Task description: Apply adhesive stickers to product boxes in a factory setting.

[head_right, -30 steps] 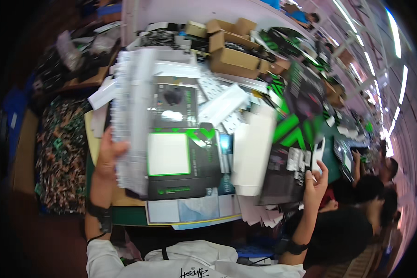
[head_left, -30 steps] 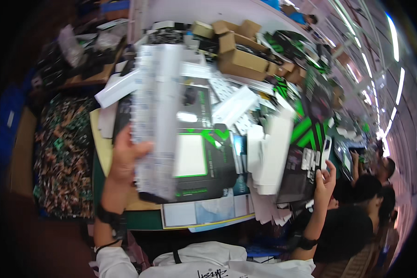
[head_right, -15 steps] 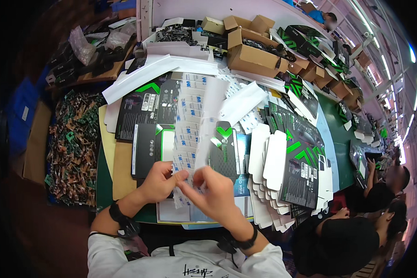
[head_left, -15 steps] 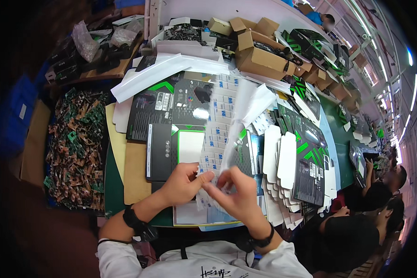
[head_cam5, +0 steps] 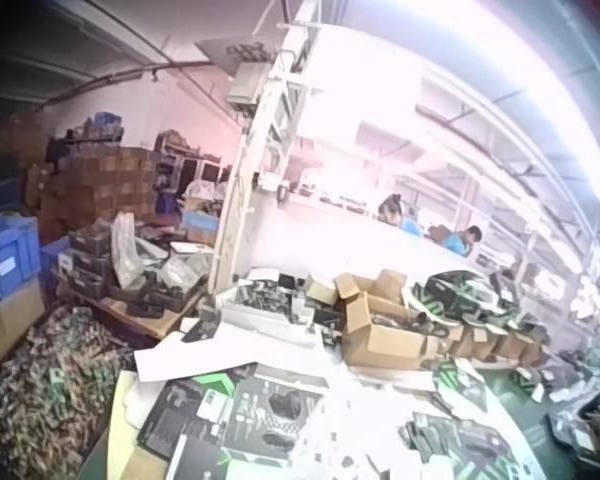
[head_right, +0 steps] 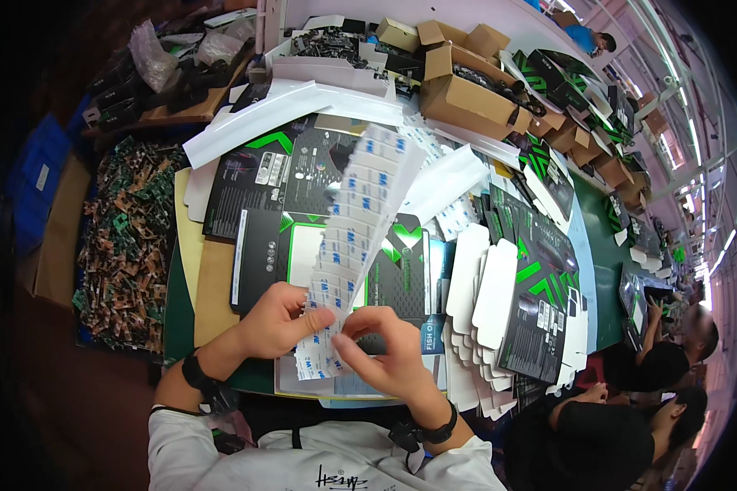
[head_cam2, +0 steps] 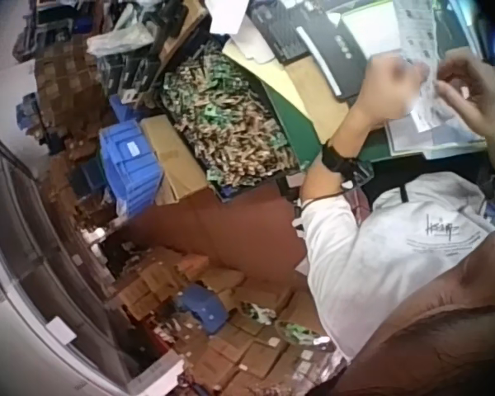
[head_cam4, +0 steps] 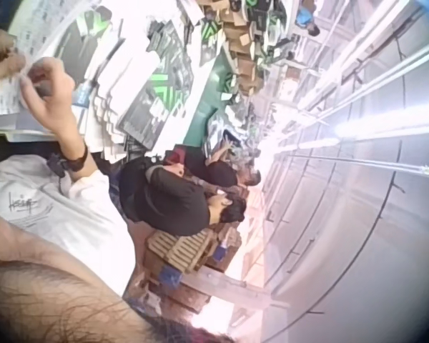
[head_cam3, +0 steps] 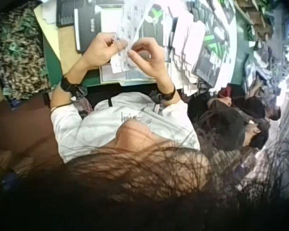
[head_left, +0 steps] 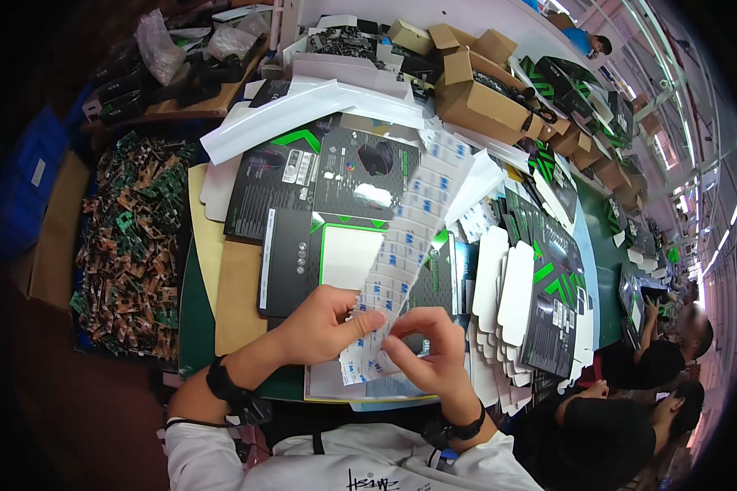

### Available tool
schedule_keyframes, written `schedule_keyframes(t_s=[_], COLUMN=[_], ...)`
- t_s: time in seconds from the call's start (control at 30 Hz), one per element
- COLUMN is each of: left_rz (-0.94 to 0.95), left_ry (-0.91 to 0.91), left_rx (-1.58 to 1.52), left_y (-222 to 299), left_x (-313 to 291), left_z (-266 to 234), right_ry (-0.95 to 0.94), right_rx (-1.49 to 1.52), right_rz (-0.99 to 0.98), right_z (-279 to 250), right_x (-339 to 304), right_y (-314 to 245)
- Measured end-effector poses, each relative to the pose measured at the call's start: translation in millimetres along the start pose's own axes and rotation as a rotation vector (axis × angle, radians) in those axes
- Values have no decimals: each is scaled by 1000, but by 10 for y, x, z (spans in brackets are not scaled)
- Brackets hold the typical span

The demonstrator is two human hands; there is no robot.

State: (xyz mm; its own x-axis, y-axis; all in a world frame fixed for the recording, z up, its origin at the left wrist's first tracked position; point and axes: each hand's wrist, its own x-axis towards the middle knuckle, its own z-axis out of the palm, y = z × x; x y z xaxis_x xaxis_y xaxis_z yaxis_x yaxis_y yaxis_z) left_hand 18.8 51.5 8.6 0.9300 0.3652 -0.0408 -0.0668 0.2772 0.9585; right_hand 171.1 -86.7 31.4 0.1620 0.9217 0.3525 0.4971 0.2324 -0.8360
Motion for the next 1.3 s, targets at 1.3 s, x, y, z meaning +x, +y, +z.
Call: schedule_keyframes(t_s=[1.3], left_rz=[148], left_ry=[227], left_rx=[716], left_y=[-166], left_x=[240], left_z=[-122], right_ry=[584], right_rx=[288], right_rz=[431], right_z=[-221], right_x=[-620], right_y=[630])
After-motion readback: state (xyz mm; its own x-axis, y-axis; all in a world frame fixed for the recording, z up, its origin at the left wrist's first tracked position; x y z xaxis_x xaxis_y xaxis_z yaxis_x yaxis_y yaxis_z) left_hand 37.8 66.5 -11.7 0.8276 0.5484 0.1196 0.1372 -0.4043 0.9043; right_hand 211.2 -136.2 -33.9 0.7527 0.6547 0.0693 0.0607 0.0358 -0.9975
